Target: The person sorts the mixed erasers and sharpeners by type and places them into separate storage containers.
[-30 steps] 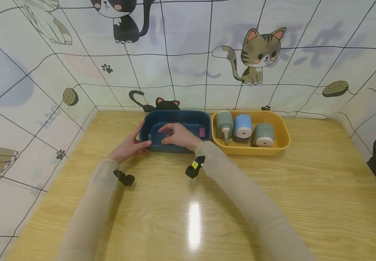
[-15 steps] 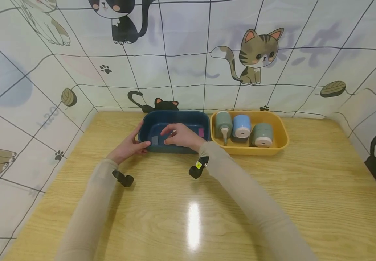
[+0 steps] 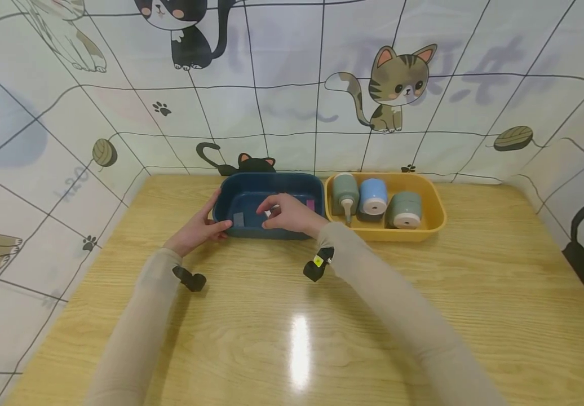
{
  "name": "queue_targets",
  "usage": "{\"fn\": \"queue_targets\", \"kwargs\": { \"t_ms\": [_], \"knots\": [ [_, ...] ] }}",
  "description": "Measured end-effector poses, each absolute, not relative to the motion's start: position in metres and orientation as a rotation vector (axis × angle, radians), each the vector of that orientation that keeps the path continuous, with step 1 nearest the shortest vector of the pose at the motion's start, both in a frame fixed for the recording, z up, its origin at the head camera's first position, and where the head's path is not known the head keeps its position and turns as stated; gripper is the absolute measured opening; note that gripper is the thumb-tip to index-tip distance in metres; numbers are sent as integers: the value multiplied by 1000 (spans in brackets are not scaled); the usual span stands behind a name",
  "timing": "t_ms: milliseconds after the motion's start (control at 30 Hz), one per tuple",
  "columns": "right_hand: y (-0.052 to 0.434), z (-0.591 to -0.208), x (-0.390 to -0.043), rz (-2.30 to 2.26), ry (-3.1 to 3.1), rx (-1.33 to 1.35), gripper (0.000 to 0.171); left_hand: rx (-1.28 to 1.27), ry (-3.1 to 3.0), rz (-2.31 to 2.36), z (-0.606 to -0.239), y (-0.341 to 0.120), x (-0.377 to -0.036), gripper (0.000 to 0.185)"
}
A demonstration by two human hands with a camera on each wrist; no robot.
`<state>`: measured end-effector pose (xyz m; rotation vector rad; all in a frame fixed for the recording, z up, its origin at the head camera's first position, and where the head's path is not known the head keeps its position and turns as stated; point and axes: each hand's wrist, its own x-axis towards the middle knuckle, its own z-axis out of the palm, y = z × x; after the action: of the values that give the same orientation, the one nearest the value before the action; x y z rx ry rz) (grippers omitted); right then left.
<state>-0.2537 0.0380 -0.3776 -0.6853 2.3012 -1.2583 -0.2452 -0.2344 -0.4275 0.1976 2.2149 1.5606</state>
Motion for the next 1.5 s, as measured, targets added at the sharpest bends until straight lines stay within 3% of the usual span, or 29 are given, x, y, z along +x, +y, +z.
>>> {"fn": "queue_targets", "kwargs": {
  "t_ms": [1067,1500],
  "knots": [
    [71,-371,-222,-1142,2433,-865,32,209,2195,1589,-433,-237,-247,90],
    [105,-376,-217,-1190,2525,-912,29,216,2206,1580,-431,-236,-246,89]
  ]
}}
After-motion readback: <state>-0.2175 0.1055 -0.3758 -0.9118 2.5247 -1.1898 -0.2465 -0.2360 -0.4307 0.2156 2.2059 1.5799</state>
